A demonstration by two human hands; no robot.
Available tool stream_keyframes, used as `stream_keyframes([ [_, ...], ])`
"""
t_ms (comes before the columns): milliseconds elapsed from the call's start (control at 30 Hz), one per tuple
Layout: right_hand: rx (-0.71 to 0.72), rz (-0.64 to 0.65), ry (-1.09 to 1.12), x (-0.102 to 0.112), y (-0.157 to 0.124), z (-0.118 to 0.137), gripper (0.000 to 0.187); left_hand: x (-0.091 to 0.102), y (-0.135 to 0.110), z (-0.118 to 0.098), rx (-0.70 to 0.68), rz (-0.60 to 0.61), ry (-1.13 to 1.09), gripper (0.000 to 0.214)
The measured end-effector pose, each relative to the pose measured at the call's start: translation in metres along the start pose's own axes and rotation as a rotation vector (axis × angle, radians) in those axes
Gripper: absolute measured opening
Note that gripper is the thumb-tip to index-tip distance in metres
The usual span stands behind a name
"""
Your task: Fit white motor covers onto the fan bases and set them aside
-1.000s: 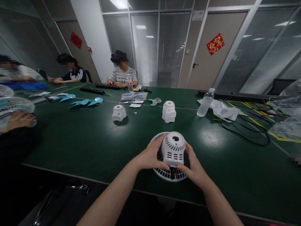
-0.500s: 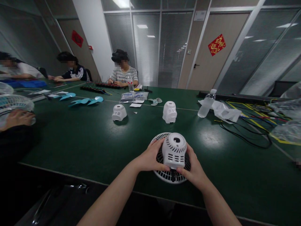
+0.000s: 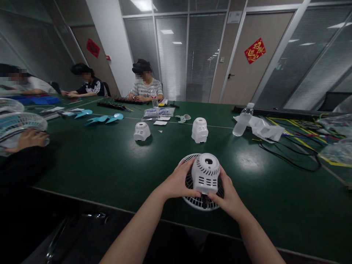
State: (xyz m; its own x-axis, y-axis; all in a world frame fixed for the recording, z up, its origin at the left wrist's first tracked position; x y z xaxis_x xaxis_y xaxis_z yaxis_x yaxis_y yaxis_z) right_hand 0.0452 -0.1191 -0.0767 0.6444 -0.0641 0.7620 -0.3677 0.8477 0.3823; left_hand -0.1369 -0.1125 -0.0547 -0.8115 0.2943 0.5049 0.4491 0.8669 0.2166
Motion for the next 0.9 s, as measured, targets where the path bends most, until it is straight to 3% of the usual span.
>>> stream_keyframes([
  [133, 0.025, -0.029, -0.014, 0.002, -0.004, -0.002, 0.113, 0.004, -0.009, -0.001, -0.020, -0.050, -0.041, 0.126],
  [200, 0.030, -0.060, 0.018, 0.007, -0.006, -0.002, 0.113, 0.007, -0.017, -0.001, -0.038, -0.127, -0.090, 0.118],
  [367, -0.049, -0.241, 0.122, 0.034, -0.008, -0.012, 0.067, 0.011, -0.059, 0.005, -0.027, -0.493, -0.170, 0.055],
  [467, -0.209, -0.395, 0.101, 0.054, -0.016, -0.028, 0.041, -0.001, -0.083, -0.002, -0.023, -0.560, -0.121, 0.039],
  [567, -0.377, -0.454, 0.056, 0.066, -0.029, -0.045, 0.029, -0.016, -0.094, -0.017, -0.009, -0.564, -0.021, 0.040],
  [700, -0.543, -0.395, 0.045, 0.063, -0.043, -0.068, 0.023, -0.026, -0.097, -0.039, 0.041, -0.652, 0.137, 0.055],
  [900, -0.679, -0.291, 0.100, 0.048, -0.047, -0.087, 0.024, -0.045, -0.076, -0.048, 0.116, -0.698, 0.181, 0.085],
])
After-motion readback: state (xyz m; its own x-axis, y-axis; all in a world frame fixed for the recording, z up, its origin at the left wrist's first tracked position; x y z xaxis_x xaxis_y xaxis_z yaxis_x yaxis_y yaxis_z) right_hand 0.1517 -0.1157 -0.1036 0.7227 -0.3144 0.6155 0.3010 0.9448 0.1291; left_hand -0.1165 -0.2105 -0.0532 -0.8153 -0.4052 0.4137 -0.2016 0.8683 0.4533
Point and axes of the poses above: each hand's wrist, its own y-axis towards the middle knuckle, its own x-axis out of the back of the hand, z = x × y, the point moved 9 cm from there along y, towards the middle knuckle, and after that the axes turned 11 degrees about -y, right-handed, at the moved point
